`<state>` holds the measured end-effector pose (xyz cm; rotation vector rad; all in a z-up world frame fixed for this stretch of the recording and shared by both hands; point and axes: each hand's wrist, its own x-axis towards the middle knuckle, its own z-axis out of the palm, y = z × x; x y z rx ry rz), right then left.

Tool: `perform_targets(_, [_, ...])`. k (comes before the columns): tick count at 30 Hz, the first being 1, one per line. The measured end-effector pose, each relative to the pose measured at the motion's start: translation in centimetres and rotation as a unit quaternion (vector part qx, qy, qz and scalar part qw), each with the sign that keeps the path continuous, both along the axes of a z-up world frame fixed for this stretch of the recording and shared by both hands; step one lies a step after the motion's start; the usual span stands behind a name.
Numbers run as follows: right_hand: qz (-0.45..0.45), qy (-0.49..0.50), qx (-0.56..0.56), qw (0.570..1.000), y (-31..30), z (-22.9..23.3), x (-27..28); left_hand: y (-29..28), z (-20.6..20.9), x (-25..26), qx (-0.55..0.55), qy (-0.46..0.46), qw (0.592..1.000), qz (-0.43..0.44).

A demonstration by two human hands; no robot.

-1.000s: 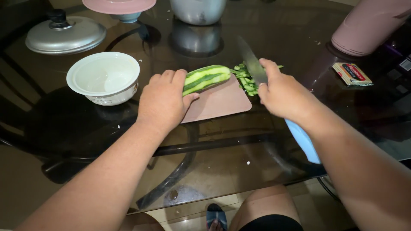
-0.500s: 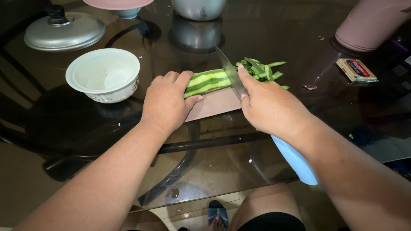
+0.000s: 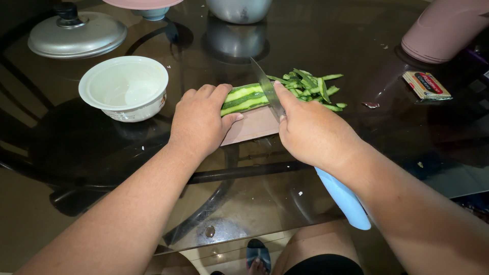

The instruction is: The person peels a cucumber with a knife, removes the peel, then slices the cucumber into several pieces on a cutting board and puts them in a bowl.

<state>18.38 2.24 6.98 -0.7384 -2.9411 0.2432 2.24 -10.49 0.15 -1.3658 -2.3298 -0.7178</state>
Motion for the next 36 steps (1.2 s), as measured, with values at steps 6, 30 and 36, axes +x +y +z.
perform_targets(6, [-0.001,-0.012,-0.011,1.000,-0.9,0.2,-0.3,0.0,-0.3,-0.1,0.010,-0.020,1.000,0.004])
perform_targets(30, [-0.025,-0.096,-0.080,0.992,-1.8,3.2,-2.8,0.1,-0.4,-0.3,0.007,-0.044,0.999,0.011])
perform_targets(36, [-0.037,-0.118,-0.079,0.989,-2.1,1.9,-3.0,0.1,-0.4,0.0,-0.005,-0.024,1.000,0.019])
